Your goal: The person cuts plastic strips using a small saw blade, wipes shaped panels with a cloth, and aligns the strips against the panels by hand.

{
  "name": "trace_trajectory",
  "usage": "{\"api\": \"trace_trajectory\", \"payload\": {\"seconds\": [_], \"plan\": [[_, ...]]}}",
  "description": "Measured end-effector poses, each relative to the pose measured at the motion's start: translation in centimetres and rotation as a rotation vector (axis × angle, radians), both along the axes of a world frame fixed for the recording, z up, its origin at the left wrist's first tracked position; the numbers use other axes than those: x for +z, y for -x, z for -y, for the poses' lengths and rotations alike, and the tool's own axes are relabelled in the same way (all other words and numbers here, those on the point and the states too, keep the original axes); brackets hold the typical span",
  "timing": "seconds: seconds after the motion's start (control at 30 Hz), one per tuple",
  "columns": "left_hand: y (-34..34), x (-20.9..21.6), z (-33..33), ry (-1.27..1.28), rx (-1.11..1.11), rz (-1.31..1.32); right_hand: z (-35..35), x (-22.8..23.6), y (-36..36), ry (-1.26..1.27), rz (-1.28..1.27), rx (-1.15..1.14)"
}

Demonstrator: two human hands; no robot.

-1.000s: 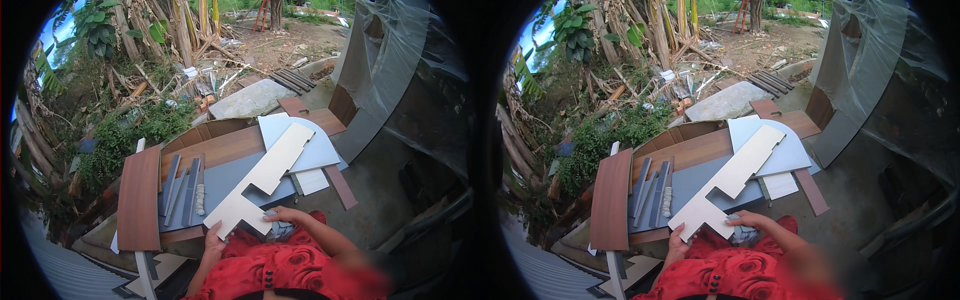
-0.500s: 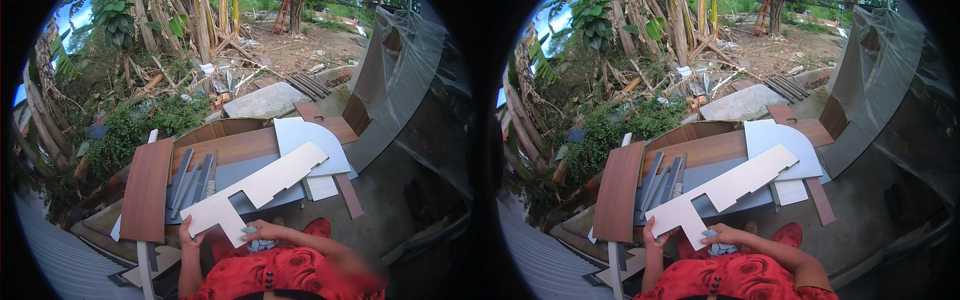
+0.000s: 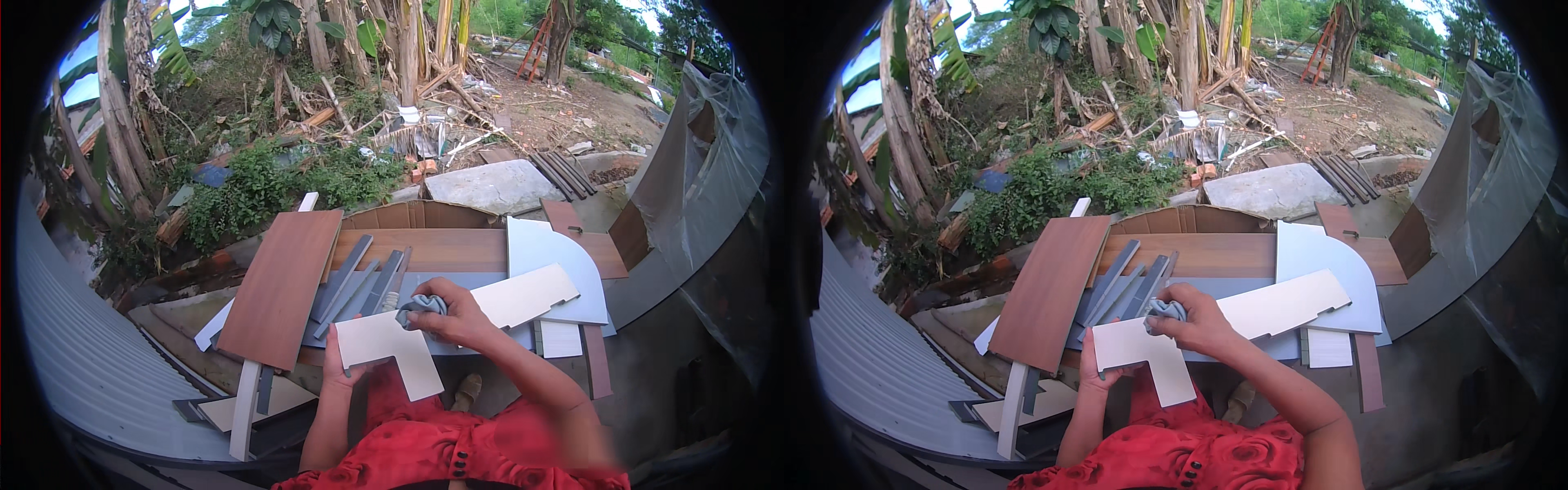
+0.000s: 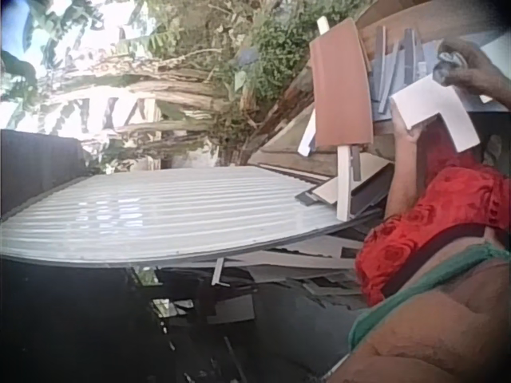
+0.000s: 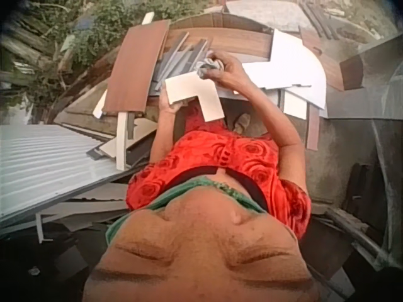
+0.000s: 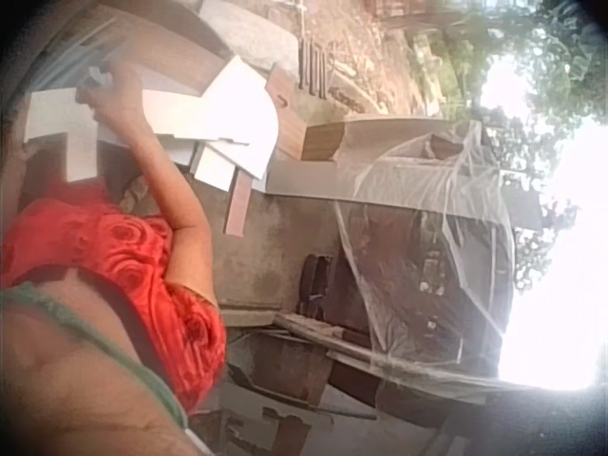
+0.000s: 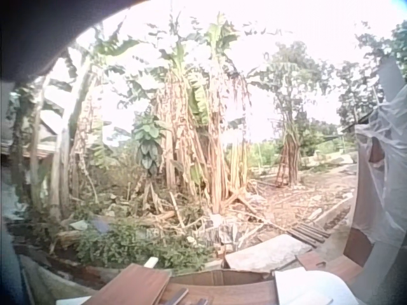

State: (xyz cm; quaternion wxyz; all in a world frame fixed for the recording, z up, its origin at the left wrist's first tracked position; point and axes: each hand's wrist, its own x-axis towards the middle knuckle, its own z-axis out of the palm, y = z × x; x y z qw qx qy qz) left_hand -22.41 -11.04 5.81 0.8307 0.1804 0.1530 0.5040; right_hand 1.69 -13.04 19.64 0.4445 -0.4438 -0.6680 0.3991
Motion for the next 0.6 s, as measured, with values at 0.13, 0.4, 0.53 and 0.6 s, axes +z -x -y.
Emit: {"api": "trace_trajectory", "payload": {"seconds": [0.13,0.4,0.53,0.6], "plan": [[-0.3,0.1,-0.1,0.007,0.085,-0.059,-1.6,-6.0,6.5,-0.396,0.357,0.135],[0.0,-0.3,-0.2,0.108,0.132,-0.076,-4.9,-10.6,5.9,-0.439,0.585,0.209],[0.3,0.5,-0.6,0.049,-0.001,-0.062,-6.7,-12.2,-2.3,-0.264,0.642,-0.040],[0.3,0.4,-0.9,0.087,0.022,-0.051,-6.6,-12.9,-6.6,-0.247,0.657,-0.157]]}}
